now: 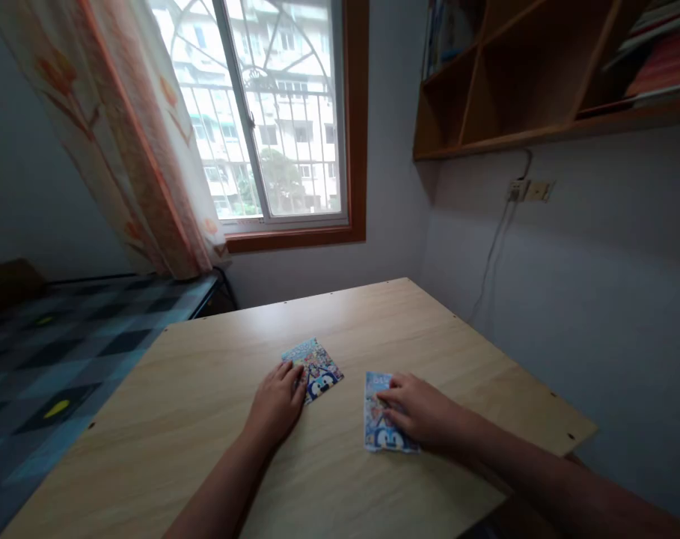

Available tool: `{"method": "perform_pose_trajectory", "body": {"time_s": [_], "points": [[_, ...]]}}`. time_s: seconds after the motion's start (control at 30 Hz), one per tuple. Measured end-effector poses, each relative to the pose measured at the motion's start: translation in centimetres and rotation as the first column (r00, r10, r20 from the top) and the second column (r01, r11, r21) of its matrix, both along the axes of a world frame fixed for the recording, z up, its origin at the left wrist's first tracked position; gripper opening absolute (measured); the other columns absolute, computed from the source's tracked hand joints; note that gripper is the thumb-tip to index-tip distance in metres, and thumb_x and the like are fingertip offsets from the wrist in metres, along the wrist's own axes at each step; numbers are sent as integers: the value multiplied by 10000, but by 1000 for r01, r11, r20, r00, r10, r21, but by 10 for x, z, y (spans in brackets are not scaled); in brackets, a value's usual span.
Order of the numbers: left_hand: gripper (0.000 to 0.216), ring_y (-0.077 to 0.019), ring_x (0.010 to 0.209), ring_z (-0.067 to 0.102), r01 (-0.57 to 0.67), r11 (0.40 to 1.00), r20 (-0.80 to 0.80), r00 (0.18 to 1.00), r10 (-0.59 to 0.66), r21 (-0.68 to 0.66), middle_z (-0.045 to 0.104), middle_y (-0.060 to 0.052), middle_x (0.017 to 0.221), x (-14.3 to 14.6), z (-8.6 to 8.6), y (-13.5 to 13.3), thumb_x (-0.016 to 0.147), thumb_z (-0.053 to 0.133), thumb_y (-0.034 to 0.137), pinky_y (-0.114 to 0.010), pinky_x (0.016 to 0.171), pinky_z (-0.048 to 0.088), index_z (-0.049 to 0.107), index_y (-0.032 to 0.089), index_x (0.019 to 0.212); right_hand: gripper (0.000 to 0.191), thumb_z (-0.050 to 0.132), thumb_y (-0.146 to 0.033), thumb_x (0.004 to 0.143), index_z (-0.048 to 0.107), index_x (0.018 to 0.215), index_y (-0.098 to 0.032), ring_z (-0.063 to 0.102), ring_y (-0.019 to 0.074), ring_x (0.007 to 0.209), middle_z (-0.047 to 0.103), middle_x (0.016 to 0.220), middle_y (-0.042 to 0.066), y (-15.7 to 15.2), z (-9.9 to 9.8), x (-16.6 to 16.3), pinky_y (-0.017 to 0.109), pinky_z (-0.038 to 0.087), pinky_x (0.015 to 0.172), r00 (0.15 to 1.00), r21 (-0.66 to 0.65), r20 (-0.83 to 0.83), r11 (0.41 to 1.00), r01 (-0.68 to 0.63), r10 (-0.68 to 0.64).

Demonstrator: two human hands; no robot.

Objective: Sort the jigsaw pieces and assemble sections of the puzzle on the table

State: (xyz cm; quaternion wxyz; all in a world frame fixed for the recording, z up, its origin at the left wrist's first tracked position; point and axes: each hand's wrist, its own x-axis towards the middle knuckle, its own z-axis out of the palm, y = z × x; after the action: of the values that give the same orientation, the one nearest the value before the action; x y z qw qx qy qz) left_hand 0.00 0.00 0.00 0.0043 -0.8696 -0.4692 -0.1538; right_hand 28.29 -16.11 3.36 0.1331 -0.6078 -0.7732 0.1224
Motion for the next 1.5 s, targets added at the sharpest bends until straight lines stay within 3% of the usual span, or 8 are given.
{"method": "perform_pose_trajectory", "body": {"time_s": [0.23, 0.5, 0.6, 0.73, 0.9, 1.03, 1.13, 1.5], "points": [[375, -297, 1291, 511, -49, 998, 17, 999, 48, 51, 574, -131, 1389, 1, -4, -6, 950, 490, 340, -478, 1106, 376, 664, 225, 1261, 268, 589, -347, 876, 669, 1092, -211, 536, 177, 869, 610, 974, 66, -12, 8, -71, 284, 383, 788, 897, 50, 112, 899, -435, 428], [374, -293, 1313, 491, 190, 981, 113, 976, -186, -24, 577, -110, 1391, 4, -1, -20, 924, 544, 345, -533, 1115, 340, 650, 266, 1274, 343, 625, -355, 840, 691, 1155, -240, 562, 147, 734, 647, 813, 24, 18, 14, -77, 261, 410, 693, 702, 63, 125, 701, -710, 701], [352, -288, 1300, 500, 229, 972, 148, 965, -219, -58, 588, -96, 1379, 5, 2, -24, 910, 566, 333, -526, 1120, 341, 675, 273, 1239, 358, 619, -340, 865, 687, 1206, -252, 581, 132, 763, 671, 859, 23, 36, 9, -63, 241, 431, 725, 749, 137, -77, 751, -646, 658], [307, -274, 1216, 552, 208, 975, 260, 948, -181, -79, 629, -99, 1300, 6, 9, -24, 926, 530, 337, -483, 1065, 419, 710, 237, 1154, 248, 544, -276, 949, 727, 1107, -222, 602, 152, 918, 688, 965, 59, 63, -11, -38, 288, 449, 880, 883, 339, -337, 917, -210, 326], [318, -209, 881, 611, 211, 974, 200, 954, -222, 76, 671, -87, 912, 7, 40, -39, 950, 473, 369, -361, 843, 504, 693, 191, 804, 266, 557, -272, 933, 720, 1132, -203, 591, 190, 1064, 687, 1087, 84, 89, -33, -15, 352, 447, 990, 879, 318, -476, 940, 125, 44], [406, -135, 552, 527, 495, 852, -68, 857, -512, -171, 601, -30, 646, 18, 61, -69, 917, 522, 437, -272, 579, 441, 610, 187, 609, 348, 563, -312, 921, 680, 1233, -213, 548, 205, 1205, 636, 1261, 81, 94, -40, -13, 383, 410, 1094, 889, 277, -456, 955, 104, 35], [391, -149, 497, 527, 546, 797, -169, 787, -594, -259, 619, -50, 611, 30, 59, -88, 855, 594, 465, -289, 519, 412, 629, 183, 586, 447, 573, -365, 918, 609, 1346, -242, 438, 241, 1363, 535, 1420, 72, 94, -41, -16, 446, 323, 1175, 940, 236, -333, 972, 5, 77], [371, -175, 471, 549, 667, 709, -200, 680, -705, -228, 620, -56, 606, 51, 41, -110, 821, 626, 508, -315, 493, 427, 669, 190, 635, 586, 489, -486, 959, 447, 1491, -243, 274, 281, 1482, 357, 1561, 82, 112, -39, -17, 530, 208, 1212, 986, 122, -160, 992, -31, 51]]}}
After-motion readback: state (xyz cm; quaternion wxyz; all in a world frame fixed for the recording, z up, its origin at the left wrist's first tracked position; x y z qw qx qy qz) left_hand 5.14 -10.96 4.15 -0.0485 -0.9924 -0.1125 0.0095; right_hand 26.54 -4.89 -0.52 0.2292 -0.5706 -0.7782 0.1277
